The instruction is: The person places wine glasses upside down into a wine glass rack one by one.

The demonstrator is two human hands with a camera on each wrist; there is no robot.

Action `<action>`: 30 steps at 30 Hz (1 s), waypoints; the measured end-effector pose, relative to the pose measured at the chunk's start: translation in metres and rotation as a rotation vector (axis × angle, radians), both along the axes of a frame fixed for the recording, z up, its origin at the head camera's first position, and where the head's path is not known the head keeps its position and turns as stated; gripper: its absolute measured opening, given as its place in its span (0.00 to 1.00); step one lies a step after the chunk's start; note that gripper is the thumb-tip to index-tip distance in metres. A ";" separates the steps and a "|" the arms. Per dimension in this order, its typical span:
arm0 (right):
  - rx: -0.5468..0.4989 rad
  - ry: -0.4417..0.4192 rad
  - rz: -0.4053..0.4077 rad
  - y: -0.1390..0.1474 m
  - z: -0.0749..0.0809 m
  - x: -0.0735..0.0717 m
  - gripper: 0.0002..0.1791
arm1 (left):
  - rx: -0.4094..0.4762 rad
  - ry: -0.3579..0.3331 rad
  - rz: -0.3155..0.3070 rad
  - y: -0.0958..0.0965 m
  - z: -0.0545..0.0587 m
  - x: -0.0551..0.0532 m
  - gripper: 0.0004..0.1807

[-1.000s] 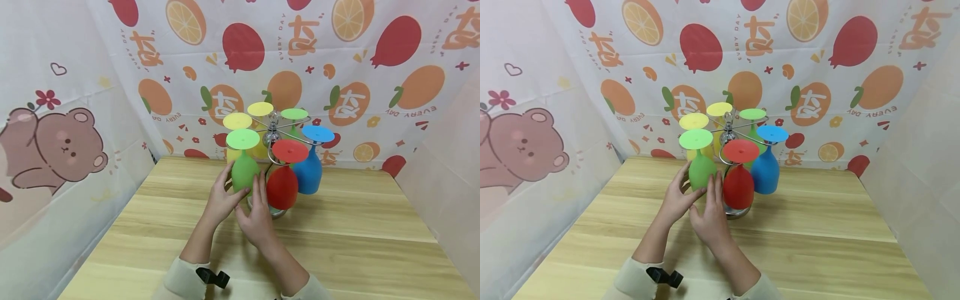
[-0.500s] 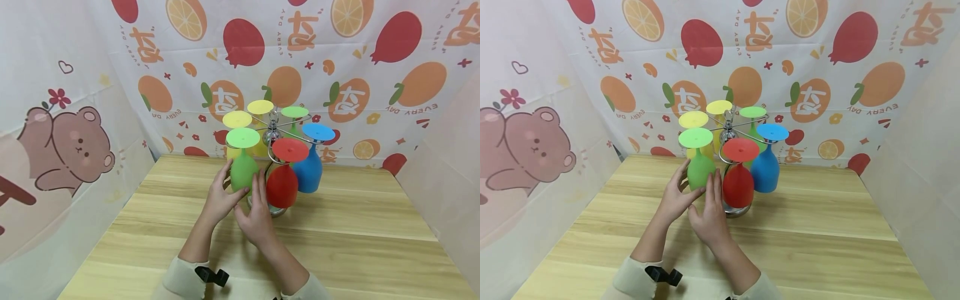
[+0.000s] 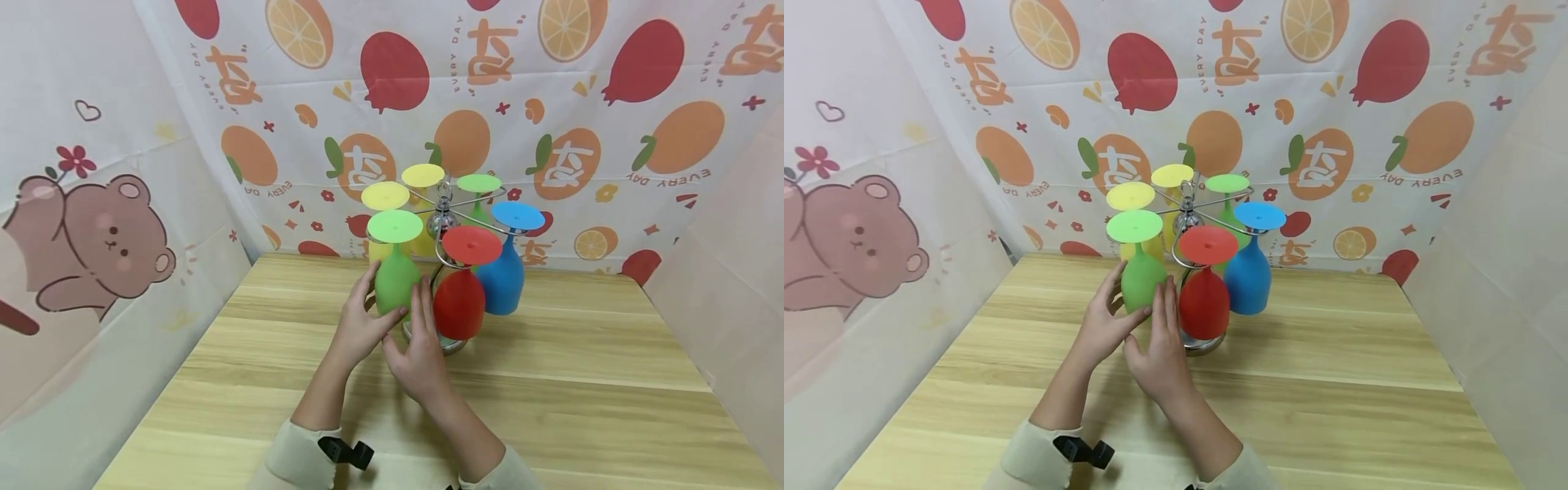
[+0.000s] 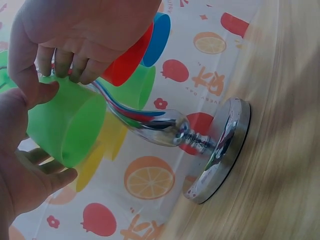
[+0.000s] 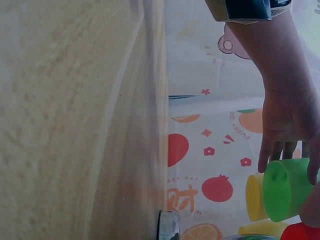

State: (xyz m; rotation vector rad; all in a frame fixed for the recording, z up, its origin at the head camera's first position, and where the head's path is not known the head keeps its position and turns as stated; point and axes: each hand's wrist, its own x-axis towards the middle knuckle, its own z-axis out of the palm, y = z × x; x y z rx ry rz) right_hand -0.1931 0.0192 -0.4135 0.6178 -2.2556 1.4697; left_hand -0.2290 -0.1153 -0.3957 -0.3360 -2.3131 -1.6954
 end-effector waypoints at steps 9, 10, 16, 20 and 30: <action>0.000 -0.011 0.011 0.001 0.004 -0.001 0.53 | -0.004 -0.002 0.003 0.000 0.002 -0.002 0.48; -0.001 -0.015 0.013 0.001 0.004 -0.001 0.53 | -0.005 -0.002 0.003 0.000 0.002 -0.001 0.48; -0.006 -0.008 0.019 0.002 0.004 -0.003 0.54 | -0.004 -0.009 0.002 0.001 0.003 -0.002 0.49; -0.006 0.002 0.020 0.003 0.004 -0.004 0.54 | 0.005 -0.019 0.000 0.002 0.004 -0.003 0.49; 0.000 0.010 0.018 0.006 0.008 -0.003 0.52 | -0.013 -0.075 0.002 0.006 0.020 0.000 0.49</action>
